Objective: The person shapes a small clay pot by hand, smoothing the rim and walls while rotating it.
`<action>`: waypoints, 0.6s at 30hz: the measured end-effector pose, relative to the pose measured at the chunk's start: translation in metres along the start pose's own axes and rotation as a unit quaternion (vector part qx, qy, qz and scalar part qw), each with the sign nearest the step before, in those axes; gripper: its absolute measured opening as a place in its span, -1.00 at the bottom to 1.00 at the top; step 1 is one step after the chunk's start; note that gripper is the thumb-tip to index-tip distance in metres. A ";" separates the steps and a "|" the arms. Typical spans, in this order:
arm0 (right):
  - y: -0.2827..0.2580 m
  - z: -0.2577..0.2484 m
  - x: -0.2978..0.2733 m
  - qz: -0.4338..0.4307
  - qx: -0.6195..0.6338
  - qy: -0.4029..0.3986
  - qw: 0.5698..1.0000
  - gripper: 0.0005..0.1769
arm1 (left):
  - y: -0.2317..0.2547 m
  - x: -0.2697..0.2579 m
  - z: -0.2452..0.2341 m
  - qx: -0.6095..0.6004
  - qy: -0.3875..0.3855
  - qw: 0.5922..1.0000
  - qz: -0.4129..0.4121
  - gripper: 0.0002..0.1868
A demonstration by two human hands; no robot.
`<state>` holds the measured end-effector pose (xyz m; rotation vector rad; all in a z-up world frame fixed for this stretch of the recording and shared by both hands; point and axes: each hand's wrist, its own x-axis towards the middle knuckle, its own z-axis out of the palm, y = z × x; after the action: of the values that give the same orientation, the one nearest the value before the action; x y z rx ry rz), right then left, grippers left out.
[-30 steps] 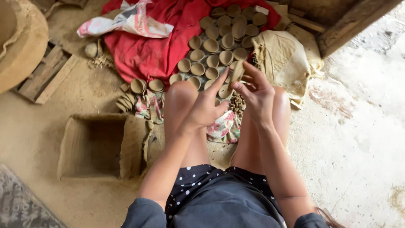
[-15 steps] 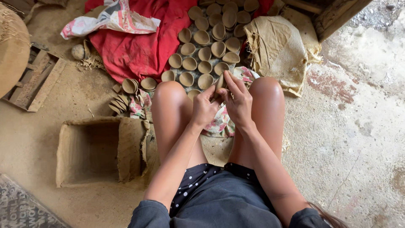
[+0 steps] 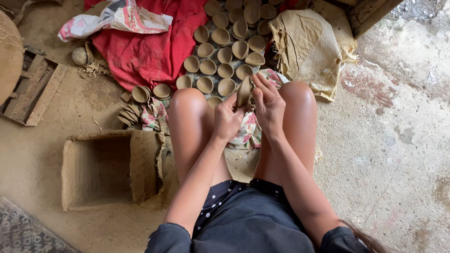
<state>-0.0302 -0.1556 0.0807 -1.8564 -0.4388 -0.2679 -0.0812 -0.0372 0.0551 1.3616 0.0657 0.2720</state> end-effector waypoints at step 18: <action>0.012 0.007 -0.001 0.012 -0.013 0.088 0.996 -0.67 | 0.000 0.003 0.008 0.078 0.002 0.996 0.036 -0.55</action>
<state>-0.0260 -0.1521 0.0681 -1.8442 -0.2928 -0.4183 -0.0768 -0.0447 0.0569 1.5208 0.0409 0.3357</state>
